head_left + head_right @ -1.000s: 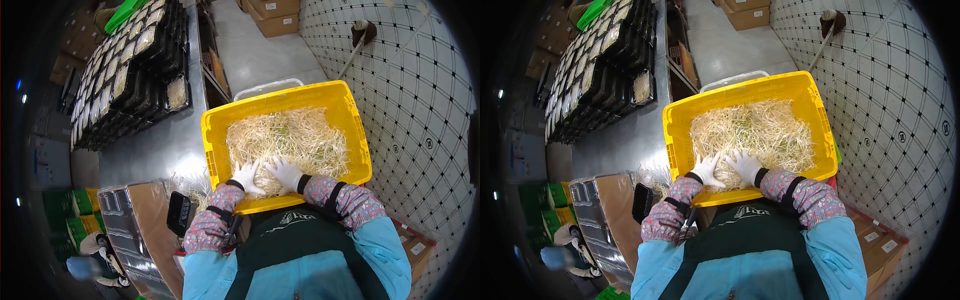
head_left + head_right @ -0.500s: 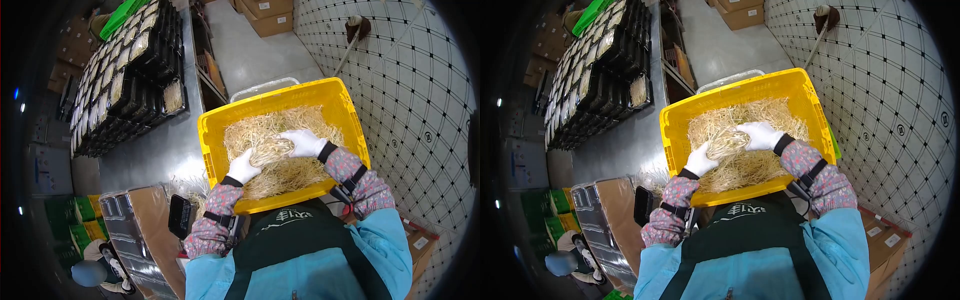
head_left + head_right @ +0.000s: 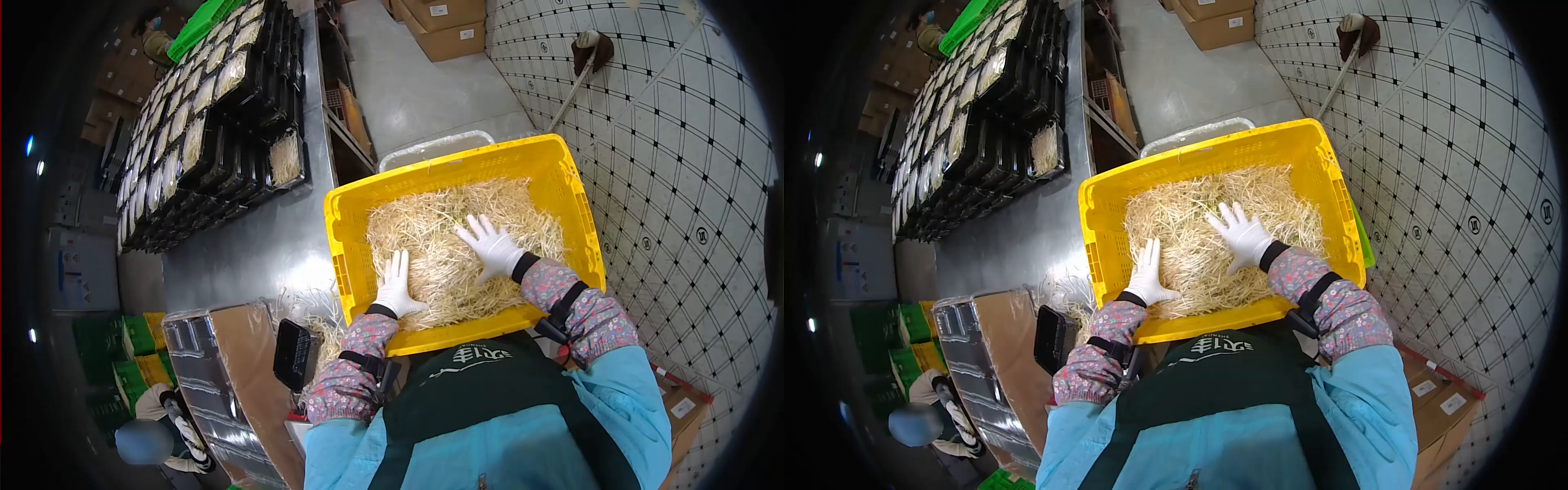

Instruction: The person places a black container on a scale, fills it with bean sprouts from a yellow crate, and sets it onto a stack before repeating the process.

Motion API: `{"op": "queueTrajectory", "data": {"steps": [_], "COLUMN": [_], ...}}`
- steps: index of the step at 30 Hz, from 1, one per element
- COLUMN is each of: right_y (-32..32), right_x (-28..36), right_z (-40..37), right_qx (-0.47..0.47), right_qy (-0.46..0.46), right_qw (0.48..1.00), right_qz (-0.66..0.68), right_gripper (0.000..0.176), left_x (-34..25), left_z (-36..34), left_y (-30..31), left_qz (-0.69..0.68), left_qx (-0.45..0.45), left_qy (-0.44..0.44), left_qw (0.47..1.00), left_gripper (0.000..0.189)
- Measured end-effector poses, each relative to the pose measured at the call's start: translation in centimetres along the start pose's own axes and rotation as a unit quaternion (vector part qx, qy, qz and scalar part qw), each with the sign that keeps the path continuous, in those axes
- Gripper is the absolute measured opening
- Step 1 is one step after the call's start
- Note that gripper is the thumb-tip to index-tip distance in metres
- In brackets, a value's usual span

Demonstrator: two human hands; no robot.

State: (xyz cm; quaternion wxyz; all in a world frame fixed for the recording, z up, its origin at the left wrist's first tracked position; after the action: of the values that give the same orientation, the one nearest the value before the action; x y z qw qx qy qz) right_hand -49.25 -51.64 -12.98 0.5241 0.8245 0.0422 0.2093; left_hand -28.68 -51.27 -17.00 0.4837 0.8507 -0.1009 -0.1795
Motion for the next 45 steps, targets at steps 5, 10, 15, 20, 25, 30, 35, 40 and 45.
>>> {"op": "queueTrajectory", "data": {"steps": [5, 10, 15, 20, 25, 30, 35, 40, 45], "right_y": [-3.4, -1.5, -1.6, -2.0, 8.6, 4.6, 2.7, 0.2, -3.5], "right_x": [1.6, -2.7, -3.1, -6.9, 0.7, 3.9, 1.2, 2.9, 3.1], "right_z": [3.1, 2.4, 1.7, 3.9, 6.4, 12.8, 17.6, 21.7, 19.7], "right_qx": [-0.055, -0.112, -0.146, -0.048, -0.054, 0.002, -0.007, -0.008, 0.042], "right_qy": [0.046, 0.065, 0.013, -0.039, 0.046, 0.139, 0.125, 0.099, 0.063], "right_qw": [0.997, 0.987, 0.988, 0.981, 0.976, 0.987, 0.986, 0.991, 0.991], "right_qz": [0.028, 0.094, 0.05, 0.184, 0.204, 0.077, 0.113, 0.095, 0.109], "right_gripper": [0.084, 0.039, 0.05, 0.046, 0.043, 0.074, 0.058, 0.05, 0.06], "left_x": [-0.3, 1.2, 2.6, 1.4, -0.9, -1.6, 4.3, 9.9, 9.7], "left_z": [2.3, -0.5, 0.2, -0.7, -0.9, -0.8, 1.9, 12.1, 12.7], "left_y": [-1.9, -0.8, -3.0, -0.5, 1.7, 2.6, 7.6, 4.2, -1.8], "left_qz": [-0.108, -0.134, -0.082, -0.116, -0.005, -0.035, -0.218, -0.189, -0.164], "left_qx": [-0.047, 0.002, -0.178, -0.044, -0.135, -0.062, -0.225, -0.285, -0.094], "left_qy": [-0.003, 0.044, 0.008, 0.029, -0.062, -0.029, 0.054, 0.105, 0.175], "left_qw": [0.993, 0.99, 0.981, 0.992, 0.989, 0.997, 0.948, 0.934, 0.966], "left_gripper": [0.109, 0.067, 0.091, 0.052, 0.056, 0.088, 0.046, 0.061, 0.056]}}
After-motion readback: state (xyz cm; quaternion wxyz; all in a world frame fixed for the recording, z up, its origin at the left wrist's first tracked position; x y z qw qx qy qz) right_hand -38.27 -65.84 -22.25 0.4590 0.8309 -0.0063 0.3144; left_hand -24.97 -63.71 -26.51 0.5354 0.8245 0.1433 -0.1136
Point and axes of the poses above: each hand's wrist, its own z-axis towards the middle knuckle, its own y-axis out of the back of the hand, x = y × z, the point moved 10 cm from there along z, towards the middle knuckle, and after that the axes turned 6 degrees about z, right-handed, at the moved point
